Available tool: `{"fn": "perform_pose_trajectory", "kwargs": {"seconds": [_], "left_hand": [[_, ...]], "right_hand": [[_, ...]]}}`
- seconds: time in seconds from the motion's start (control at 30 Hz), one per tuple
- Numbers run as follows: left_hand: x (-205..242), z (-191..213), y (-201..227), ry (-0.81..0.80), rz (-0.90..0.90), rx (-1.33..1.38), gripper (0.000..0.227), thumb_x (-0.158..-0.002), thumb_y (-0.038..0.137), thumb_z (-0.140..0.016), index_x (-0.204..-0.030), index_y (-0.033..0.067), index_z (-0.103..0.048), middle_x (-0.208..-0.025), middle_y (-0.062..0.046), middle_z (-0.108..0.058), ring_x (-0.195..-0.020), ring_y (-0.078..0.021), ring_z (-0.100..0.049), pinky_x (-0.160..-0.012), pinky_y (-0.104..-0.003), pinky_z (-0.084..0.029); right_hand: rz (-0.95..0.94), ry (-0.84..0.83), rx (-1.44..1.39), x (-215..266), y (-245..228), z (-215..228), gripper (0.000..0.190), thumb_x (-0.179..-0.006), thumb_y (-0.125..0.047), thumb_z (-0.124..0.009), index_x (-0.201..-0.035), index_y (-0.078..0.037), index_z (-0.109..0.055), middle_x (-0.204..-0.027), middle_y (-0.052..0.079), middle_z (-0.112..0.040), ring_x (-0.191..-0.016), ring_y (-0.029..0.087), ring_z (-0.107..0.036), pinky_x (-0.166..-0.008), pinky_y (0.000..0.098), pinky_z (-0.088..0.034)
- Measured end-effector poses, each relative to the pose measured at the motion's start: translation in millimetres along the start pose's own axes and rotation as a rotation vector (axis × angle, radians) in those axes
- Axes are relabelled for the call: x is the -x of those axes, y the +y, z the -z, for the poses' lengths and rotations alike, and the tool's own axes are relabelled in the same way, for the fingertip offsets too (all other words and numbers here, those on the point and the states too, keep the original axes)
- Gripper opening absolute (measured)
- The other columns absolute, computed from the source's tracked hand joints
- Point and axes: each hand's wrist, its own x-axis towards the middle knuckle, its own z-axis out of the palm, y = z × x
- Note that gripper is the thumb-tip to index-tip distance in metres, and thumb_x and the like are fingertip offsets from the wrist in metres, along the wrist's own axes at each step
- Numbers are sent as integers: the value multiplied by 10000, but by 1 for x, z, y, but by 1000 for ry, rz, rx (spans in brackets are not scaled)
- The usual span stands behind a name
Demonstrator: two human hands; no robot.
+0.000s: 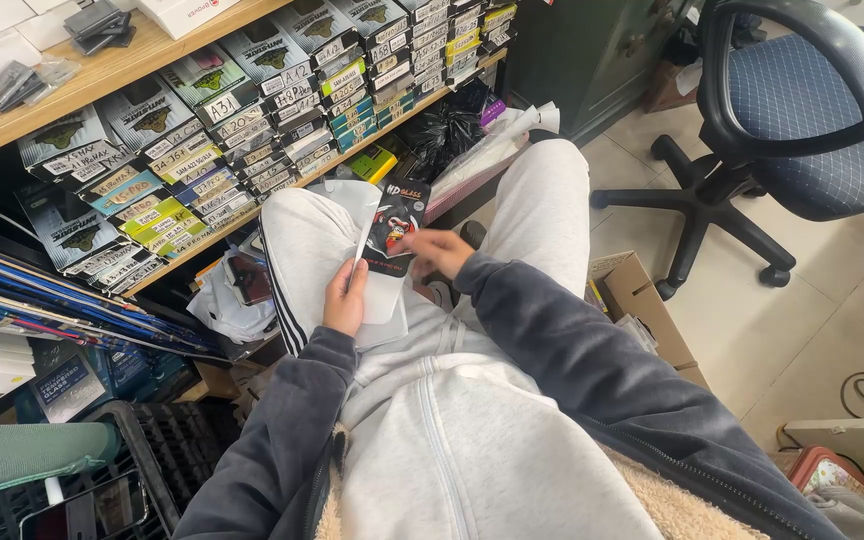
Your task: Unboxing and inspecting a mobile phone screen protector from its packaging sleeve in a shop environment.
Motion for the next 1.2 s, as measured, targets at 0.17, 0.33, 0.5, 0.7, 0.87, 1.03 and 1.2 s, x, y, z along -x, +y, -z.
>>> {"fn": "perform_pose_trajectory", "kwargs": {"seconds": [0.17,0.33,0.5,0.7,0.87,1.03,1.2], "left_hand": [[7,-3,12,-53,19,-19,370,-1078,432,-562,-1267,140,-689,-1083,-41,-693,-1113,-165,-609,-1103,-395,-416],[6,-2,12,-31,-9,-4,338,-1082,407,-564,-1240,139,-695,-1069,-21,-678,-1101,-127,-576,-1085,-376,-425],[-5,1,-7,45,4,55,380,-1088,432,-551,-1282,129,-676,-1072,-21,-673,-1101,-128,-573,-1086,-383,-434],[-3,0,-4,62,1,63,368,-1084,407,-570,-1281,114,-675,-1071,-46,-682,-1102,-142,-577,-1081,-393,-436],[-2,1,-3,59,-27,53,366,-1090,393,-562,-1284,102,-670,-1104,-60,-674,-1142,-144,-556,-1104,-399,-414],[6,-3,11,-29,-49,12,378,-1091,402,-548,-1309,117,-665,-1160,-61,-683,-1202,-155,-560,-1126,-409,-405],[11,-3,19,-104,-29,-51,440,-1079,429,-547,-1348,95,-646,-1239,-96,-684,-1276,-195,-548,-1155,-456,-379]], "right_hand": [[-17,266,-164,1,-14,9,401,-1080,-417,-519,-1473,-336,-505,-1337,177,-569,-764,223,-744,-757,376,-635],[3,293,-72,0,-12,3,549,-1099,-424,-465,-1609,-399,-266,-1277,236,-561,-765,268,-743,-738,367,-625],[30,-61,101,20,-35,-17,363,-1046,-428,-552,-1350,-273,-675,-1122,146,-722,-729,185,-731,-731,338,-598],[2,-251,83,20,-27,-14,317,-1039,-390,-576,-1175,-175,-765,-1084,125,-743,-817,192,-731,-779,341,-591],[15,-90,-6,6,-12,-5,337,-1046,-412,-573,-1173,-162,-759,-1040,96,-721,-776,172,-727,-757,330,-607],[27,178,-159,-2,-9,5,405,-1067,-425,-573,-1461,-342,-536,-1117,106,-626,-729,203,-742,-705,331,-634],[74,282,-22,-4,-10,4,602,-1069,-383,-549,-1608,-373,-280,-1645,144,-345,-986,253,-735,-690,273,-629]]}}
